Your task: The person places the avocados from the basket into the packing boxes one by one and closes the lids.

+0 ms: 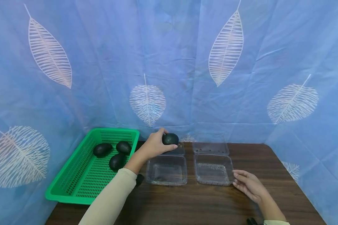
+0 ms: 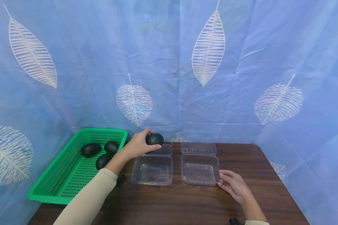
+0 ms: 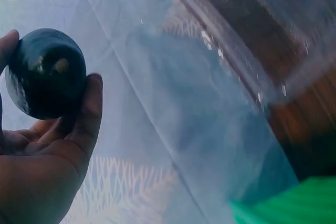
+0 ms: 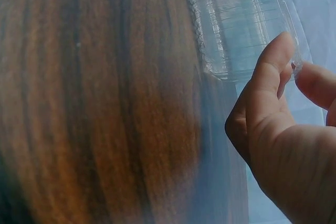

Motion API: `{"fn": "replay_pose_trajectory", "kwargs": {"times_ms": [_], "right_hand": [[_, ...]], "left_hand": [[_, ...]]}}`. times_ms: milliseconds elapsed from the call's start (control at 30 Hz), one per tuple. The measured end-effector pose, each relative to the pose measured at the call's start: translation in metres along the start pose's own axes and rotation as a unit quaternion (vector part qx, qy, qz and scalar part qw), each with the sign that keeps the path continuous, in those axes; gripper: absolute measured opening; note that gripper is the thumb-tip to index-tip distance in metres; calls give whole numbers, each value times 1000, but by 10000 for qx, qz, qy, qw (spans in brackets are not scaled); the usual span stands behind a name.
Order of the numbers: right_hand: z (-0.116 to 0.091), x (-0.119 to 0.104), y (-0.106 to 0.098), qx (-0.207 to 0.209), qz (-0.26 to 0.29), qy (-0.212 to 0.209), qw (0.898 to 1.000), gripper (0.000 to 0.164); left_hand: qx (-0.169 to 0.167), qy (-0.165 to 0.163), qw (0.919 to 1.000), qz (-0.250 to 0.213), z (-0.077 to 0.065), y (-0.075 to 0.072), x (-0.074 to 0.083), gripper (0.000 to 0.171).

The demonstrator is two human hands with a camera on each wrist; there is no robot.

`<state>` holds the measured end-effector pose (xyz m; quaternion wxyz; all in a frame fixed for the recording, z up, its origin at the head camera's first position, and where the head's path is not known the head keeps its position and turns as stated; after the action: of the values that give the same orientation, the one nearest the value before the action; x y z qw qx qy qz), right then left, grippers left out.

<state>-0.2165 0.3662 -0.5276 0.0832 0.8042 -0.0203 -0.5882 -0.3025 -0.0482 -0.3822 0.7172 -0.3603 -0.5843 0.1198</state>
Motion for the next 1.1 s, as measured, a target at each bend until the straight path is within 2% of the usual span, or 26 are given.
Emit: {"fn": "replay_pose_trajectory", "kwargs": {"times_ms": [167,433,633,800,967,1100], "right_hand": [[-1,-1,1,-23,-17,0,10000,34],[-2,-1,4,10,-108,38,9999,46],[-4,0,4,128,-123,106,9998,42],[-2,0,2,52,-147,90,9998,45],[-4,2,0,-76,-135,83,9998,43],[-2,3,1,-194,-97,60,9997,40]], "left_hand": [[-207,123,9996,-170,7,23,4,73],[-162,248,9994,-174,18,54,13,69],[-199,88,9989,-414,26,79,24,70],[-251,-36,9985,-478,34,104,33,67],[-321,-371,9969,-612,39,129,42,68],[-355,-578,9954,-681,42,143,46,71]]}}
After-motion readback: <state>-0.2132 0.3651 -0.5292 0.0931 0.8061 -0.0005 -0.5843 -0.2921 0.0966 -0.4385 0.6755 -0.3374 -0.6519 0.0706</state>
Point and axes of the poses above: each hand's wrist, its own z-axis towards the middle knuckle, its own y-axis out of the palm, x = y × z, the point moved 3 cm from there along z, towards the middle knuckle, and after that the axes turned 3 degrees about -y, right-handed, at the moved point
